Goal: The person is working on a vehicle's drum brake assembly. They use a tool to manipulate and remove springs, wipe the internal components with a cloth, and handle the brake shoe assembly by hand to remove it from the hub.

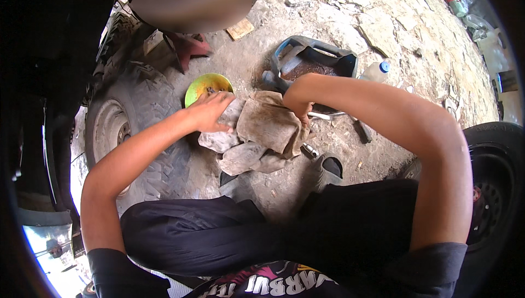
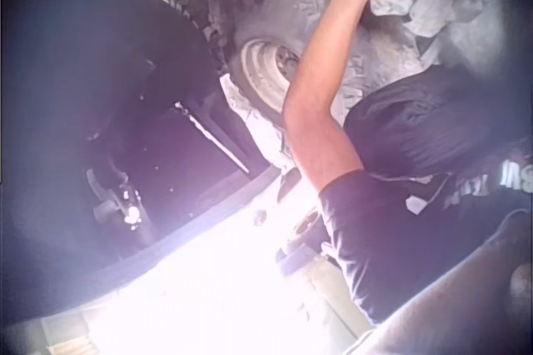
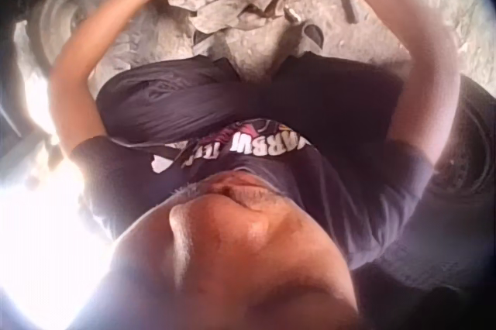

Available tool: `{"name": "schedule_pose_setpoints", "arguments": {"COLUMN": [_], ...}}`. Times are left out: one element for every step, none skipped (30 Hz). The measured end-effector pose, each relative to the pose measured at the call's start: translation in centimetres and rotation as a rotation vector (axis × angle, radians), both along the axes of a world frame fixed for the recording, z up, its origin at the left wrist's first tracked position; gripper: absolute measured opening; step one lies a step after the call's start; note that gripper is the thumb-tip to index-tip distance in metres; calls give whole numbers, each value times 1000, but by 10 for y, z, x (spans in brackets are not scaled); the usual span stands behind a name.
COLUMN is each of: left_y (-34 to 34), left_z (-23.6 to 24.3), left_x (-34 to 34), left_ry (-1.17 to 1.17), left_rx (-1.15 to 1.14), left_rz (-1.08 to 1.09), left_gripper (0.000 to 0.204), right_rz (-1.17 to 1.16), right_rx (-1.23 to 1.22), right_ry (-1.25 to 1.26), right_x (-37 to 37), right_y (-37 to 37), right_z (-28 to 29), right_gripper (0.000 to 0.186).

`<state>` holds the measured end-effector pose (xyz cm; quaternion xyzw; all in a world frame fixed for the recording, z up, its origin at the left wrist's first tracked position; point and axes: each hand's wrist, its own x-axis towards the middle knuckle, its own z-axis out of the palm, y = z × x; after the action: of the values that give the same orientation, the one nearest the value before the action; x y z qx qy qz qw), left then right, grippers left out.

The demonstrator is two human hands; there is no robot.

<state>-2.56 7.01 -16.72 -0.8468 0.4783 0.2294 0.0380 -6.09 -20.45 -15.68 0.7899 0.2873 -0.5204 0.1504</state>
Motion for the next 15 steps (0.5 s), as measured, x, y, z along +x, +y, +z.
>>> {"name": "schedule_pose_setpoints", "arguments": {"left_y": [-6,-11,-16,-17,-20,-21,-25,-27,-28,-29,-29,-28,-28,-26,-29], "left_z": [-2,-4,-7,-14,-23,-32,-38,-43,-47,-49,-51,-52,-51,-43,-36], "left_x": [6,11,11,13,14,11,8,3,-1,-5,-6,-6,-4,-6,-7], "left_ry": [18,29,72,109,142,154,182,209,236,215,235,255,272,287,340], "left_rx": [-64,-132,-137,-145,-163,-244,-210,-173,-136,-202,-241,-280,-313,-319,-313], "left_rz": [-8,-20,-5,17,39,19,9,9,9,-26,0,25,45,112,134], "left_gripper": [89,88,86,83,81,64,59,54,49,38,38,37,37,36,36], "right_rz": [-14,-32,-50,-60,-90,-109,-136,-115,-95,-115,-111,-108,-109,-150,-148], "right_rx": [72,141,209,253,248,264,274,263,251,269,263,258,256,282,316], "right_ry": [-26,-57,-89,-121,-125,-152,-175,-165,-155,-148,-146,-145,-148,-174,-156], "right_x": [-5,-10,-16,-27,-38,-49,-60,-66,-70,-72,-72,-71,-67,-64,-62], "right_y": [-4,-9,-14,-15,-19,-23,-31,-34,-37,-40,-44,-45,-41,-37,-37], "right_z": [-10,-21,-31,-36,-41,-48,-55,-55,-53,-51,-49,-47,-39,-32,-23], "right_gripper": [50,48,46,46,38,34,32,31,31,32,33,34,35,41,42]}}
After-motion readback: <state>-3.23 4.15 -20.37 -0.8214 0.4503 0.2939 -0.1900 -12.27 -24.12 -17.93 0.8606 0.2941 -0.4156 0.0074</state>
